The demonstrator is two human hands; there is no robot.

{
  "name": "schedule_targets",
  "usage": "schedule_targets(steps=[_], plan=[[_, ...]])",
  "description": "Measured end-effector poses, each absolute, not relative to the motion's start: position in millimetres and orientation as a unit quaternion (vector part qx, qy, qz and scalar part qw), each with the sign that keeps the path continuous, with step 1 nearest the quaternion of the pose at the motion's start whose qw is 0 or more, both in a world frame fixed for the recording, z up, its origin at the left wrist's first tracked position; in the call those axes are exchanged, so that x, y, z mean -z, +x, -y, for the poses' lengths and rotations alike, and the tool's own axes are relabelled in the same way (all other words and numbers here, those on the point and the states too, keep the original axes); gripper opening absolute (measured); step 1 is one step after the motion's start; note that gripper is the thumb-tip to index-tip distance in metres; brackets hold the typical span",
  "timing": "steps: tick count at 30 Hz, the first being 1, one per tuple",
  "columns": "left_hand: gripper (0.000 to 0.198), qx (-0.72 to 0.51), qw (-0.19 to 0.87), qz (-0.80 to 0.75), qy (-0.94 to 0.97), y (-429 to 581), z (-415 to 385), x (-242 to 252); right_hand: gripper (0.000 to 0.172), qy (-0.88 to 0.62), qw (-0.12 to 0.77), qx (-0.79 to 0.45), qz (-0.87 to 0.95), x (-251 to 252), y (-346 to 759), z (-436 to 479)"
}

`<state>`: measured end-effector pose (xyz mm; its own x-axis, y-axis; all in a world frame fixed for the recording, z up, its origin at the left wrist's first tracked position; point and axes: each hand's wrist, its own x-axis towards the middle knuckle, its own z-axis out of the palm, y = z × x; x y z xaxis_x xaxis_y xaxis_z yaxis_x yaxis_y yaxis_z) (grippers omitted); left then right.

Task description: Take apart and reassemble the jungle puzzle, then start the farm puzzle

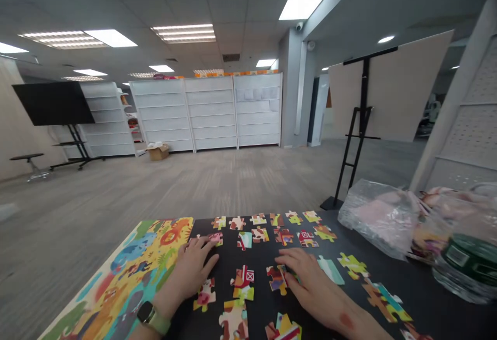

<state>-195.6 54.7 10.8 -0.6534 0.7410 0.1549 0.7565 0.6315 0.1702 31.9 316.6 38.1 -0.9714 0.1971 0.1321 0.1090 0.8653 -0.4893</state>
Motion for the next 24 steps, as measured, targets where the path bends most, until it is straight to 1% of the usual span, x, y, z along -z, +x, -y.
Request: schedule_targets(steps=[5, 9, 11, 13, 17, 20, 22, 24], plan=[[0.041, 0.137, 0.028, 0.898, -0.417, -194.8, -53.1, -12.0, 0.044, -0.092, 0.063, -0.244, 0.963, -41.9, 31.3, -310.9], [0.048, 0.155, 0.019, 0.863, -0.481, -174.2, -85.2, -19.7, 0.048, -0.085, 0.055, -0.232, 0.968, -42.0, 7.2, -305.5], [0.048, 0.15, 0.002, 0.839, -0.523, -161.5, -105.8, -22.8, 0.054, -0.068, 0.056, -0.21, 0.974, -41.5, -10.7, -303.5], [0.046, 0.14, -0.004, 0.834, -0.534, -153.1, -119.4, -23.1, 0.057, -0.054, 0.062, -0.189, 0.979, -40.1, -26.2, -302.8], [0.044, 0.131, 0.006, 0.851, -0.508, -155.6, -117.7, -17.5, 0.05, -0.054, 0.072, -0.18, 0.98, -38.0, -37.7, -309.4], [0.048, 0.133, -0.002, 0.862, -0.49, -160.9, -106.1, -16.5, 0.05, -0.072, 0.093, -0.193, 0.974, -42.8, -28.6, -323.7], [0.048, 0.152, -0.003, 0.853, -0.499, -157.4, -100.7, -20.5, 0.051, -0.082, 0.108, -0.199, 0.97, -48.8, -15.7, -333.8], [0.043, 0.187, -0.007, 0.828, -0.528, -149.5, -97.2, -27.7, 0.049, -0.078, 0.11, -0.203, 0.97, -54.3, 0.6, -338.4]])
